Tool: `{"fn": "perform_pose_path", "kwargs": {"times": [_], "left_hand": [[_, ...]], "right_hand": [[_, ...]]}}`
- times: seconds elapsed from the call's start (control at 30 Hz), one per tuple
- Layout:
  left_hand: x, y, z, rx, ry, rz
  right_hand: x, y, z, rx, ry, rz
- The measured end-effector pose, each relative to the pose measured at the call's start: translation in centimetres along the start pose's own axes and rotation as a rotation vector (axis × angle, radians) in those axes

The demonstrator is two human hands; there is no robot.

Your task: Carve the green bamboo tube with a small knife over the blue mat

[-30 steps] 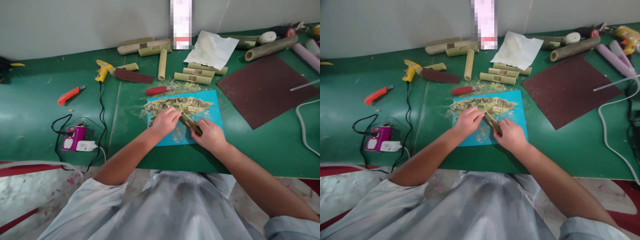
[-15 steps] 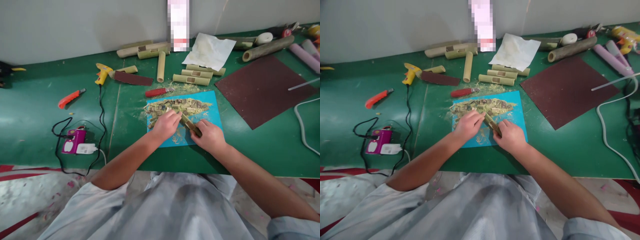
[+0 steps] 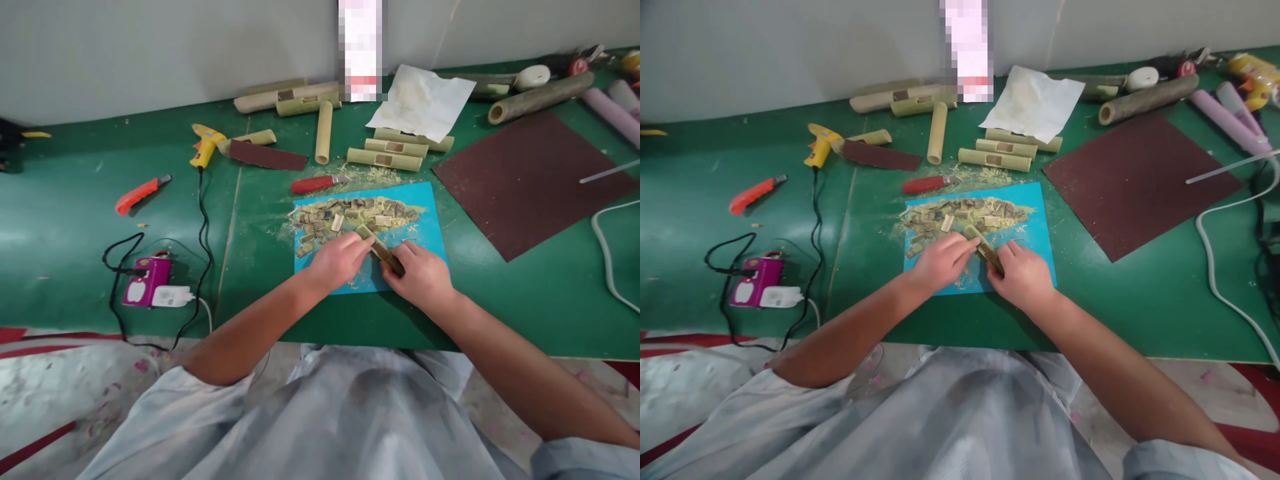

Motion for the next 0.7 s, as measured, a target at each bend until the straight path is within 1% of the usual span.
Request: {"fn": "perform_pose_path", "kwargs": {"times": [0.1, 0.2, 0.3, 0.33, 0.43, 0.57, 0.67, 0.7], "left_hand": [[0.19, -0.41, -0.13, -0.036, 0.004, -0.001], [0.24, -0.14, -0.19, -0.012, 0.01, 0.005], [0.18, -0.4, -0.19, -0.051, 0.008, 0.007], [0.13, -0.35, -0.2, -0.047, 0.007, 0.006], [0.03, 0.18, -0.24, 0.018, 0.013, 0.017], [0.48, -0.41, -0.35, -0.033, -0.01, 0.025], [0.36, 0.1, -0.34, 0.01, -0.001, 0.021], [0.32, 0.11, -0.33, 0.003, -0.002, 0.017]], "right_hand": [[0.01, -0.14, -0.01, -0.018, -0.002, -0.003], [0.1, -0.14, -0.04, -0.019, -0.013, -0.001], [0.06, -0.11, -0.05, -0.014, -0.007, 0.003], [0.08, -0.13, -0.05, -0.016, -0.008, 0.006], [0.21, -0.24, -0.03, -0.027, -0.023, 0.02], [0.05, -0.24, 0.0, -0.023, -0.013, 0.029], [0.07, -0.08, 0.01, -0.007, -0.014, 0.034], [0.06, -0.05, 0.02, -0.005, -0.011, 0.035]]}}
Point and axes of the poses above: each hand's wrist, its own z-axis away from the middle knuckle, its own y-axis out of the palm, x = y × z, the point moved 9 cm from there along -z, towards the middle knuckle, and after that the axes turned 11 degrees about z, right-handed, at the moved point
